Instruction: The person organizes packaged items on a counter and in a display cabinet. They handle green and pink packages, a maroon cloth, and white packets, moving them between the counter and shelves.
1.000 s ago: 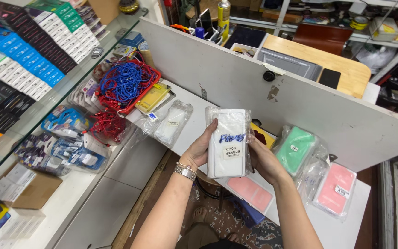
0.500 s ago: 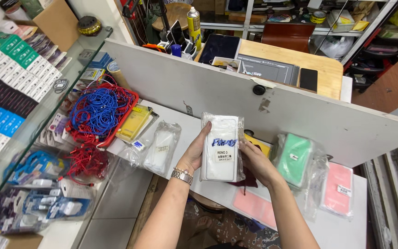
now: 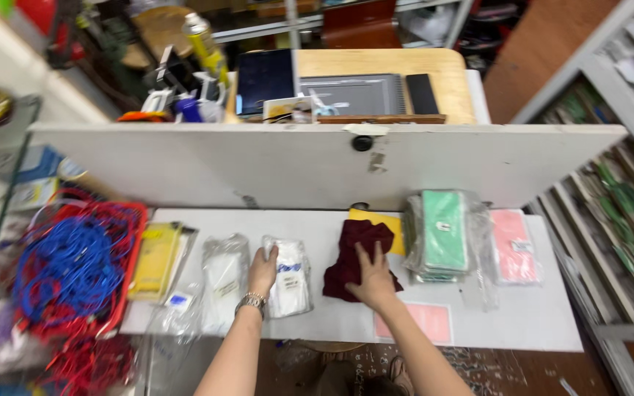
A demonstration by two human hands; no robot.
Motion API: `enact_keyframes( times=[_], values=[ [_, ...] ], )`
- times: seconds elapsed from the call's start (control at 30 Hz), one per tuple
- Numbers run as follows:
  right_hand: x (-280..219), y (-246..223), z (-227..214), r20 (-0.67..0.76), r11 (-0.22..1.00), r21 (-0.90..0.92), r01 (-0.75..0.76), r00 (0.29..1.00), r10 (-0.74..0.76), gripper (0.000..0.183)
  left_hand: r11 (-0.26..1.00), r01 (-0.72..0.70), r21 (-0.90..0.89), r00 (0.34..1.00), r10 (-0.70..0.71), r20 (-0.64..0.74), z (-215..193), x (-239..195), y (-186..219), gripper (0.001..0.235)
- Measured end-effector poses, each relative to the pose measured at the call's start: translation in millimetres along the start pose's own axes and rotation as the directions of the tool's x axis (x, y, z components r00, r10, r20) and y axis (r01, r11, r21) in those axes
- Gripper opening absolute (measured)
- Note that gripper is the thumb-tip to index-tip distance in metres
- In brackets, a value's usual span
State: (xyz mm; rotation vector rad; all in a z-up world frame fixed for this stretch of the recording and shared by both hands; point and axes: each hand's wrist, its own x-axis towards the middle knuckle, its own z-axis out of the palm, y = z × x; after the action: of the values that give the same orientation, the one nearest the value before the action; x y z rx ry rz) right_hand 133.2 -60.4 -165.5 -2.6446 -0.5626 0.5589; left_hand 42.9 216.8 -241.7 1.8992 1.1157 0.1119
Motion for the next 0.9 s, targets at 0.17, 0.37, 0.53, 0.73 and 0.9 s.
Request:
enact_keyframes(
  times=[0.17, 0.37, 0.53, 0.73, 0.9],
  values=[
    [-3, 10, -1, -0.132, 0.971, 0.239, -0.015, 0.990, 0.048, 0.052, 0.882, -0.414, 0.227, 0.876, 0.453, -0.166, 24, -12, 54, 0.077],
    [12, -3, -34, -0.292, 0.449, 0.862, 0.236, 0.955, 0.058, 0.049, 0.729, 0.196, -0.656, 0.840, 0.220, 0.496, 58, -62, 158, 0.069],
    [19, -30, -44, -0.479, 0.573, 0.762, 0.302, 0.858, 0.184, 0.064, 0.414, 0.528, -0.741, 0.723, 0.239, 0.648, 86, -113, 189, 0.069],
    [15, -8, -60, -0.387, 0.649, 0.729, 0.217, 0.913, 0.129, 0.071, 0.819, 0.078, -0.568, 0.940, 0.129, 0.315, 74, -112, 185, 0.056],
    [-14, 21, -88, -0.228, 0.615, 0.762, 0.203, 0.973, -0.039, 0.067, 0.919, -0.309, -0.243, 0.950, 0.284, -0.132, 85, -153, 207, 0.050]
  ],
)
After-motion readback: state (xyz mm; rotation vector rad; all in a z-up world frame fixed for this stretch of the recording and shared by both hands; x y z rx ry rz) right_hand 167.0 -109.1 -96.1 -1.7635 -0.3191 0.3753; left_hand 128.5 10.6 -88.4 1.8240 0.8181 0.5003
